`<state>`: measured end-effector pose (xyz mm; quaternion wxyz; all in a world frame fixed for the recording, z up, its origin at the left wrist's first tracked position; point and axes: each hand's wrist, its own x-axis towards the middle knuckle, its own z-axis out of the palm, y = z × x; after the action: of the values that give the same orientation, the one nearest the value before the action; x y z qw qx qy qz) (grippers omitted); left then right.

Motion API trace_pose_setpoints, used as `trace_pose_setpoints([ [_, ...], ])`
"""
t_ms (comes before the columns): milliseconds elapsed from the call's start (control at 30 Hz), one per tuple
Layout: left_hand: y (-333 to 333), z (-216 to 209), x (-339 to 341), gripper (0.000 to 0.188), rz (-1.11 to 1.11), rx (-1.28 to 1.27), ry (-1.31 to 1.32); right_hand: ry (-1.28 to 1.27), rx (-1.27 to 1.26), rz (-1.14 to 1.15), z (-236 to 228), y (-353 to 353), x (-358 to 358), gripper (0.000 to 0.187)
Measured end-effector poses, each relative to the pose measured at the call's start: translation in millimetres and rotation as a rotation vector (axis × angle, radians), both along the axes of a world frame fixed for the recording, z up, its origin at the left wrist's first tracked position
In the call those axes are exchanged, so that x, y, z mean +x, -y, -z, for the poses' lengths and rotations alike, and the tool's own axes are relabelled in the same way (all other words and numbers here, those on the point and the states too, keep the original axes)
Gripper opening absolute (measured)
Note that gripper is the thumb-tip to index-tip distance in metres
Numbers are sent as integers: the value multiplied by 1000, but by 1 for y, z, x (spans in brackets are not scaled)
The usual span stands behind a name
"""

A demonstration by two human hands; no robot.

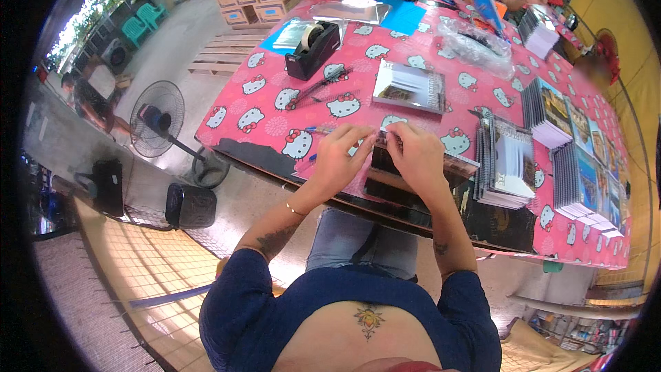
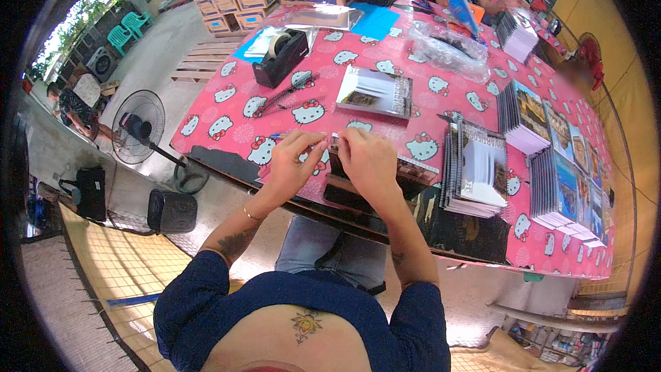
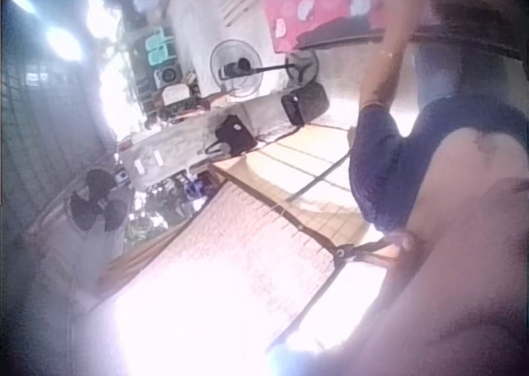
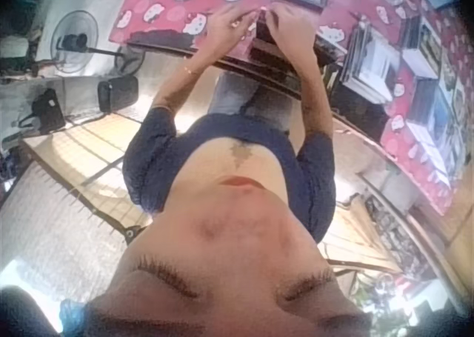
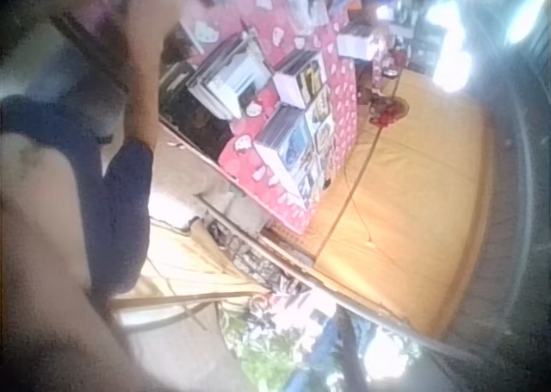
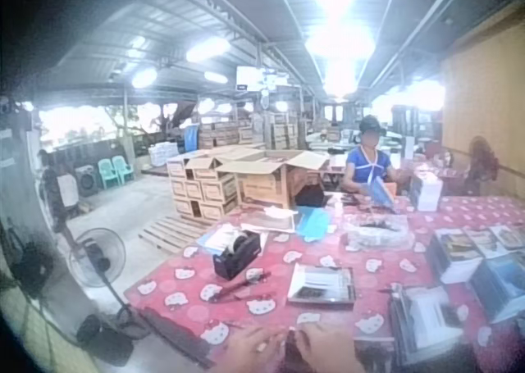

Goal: The person is finishing spiral-bound notebooks by using blue-handled pliers to trim or crimp the ends of the wire binding and then stacking the completed notebooks on a table.

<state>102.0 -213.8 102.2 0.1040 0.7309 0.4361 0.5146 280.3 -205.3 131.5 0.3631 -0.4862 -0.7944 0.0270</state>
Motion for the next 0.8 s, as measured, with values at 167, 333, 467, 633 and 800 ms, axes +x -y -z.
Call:
trace_pose_setpoints([
  [167,0,6,5,17,-45,48,22,-23,-2,-7,2,-1,-1,11],
  [333,3,1,5,19,-2,37,31,34,-10,-10,0,-1,-4,12],
  [467,-10,18,7,21,-37,77,32,12,8,-55,3,-1,2,14],
  [633,-14,10,2,28,54,8,-96,-2,-39,-73,-5,6,2,13],
  [800,-26,-29,-19,32,375,-319,-232,-4,-116,-108,-10,7,5,15],
])
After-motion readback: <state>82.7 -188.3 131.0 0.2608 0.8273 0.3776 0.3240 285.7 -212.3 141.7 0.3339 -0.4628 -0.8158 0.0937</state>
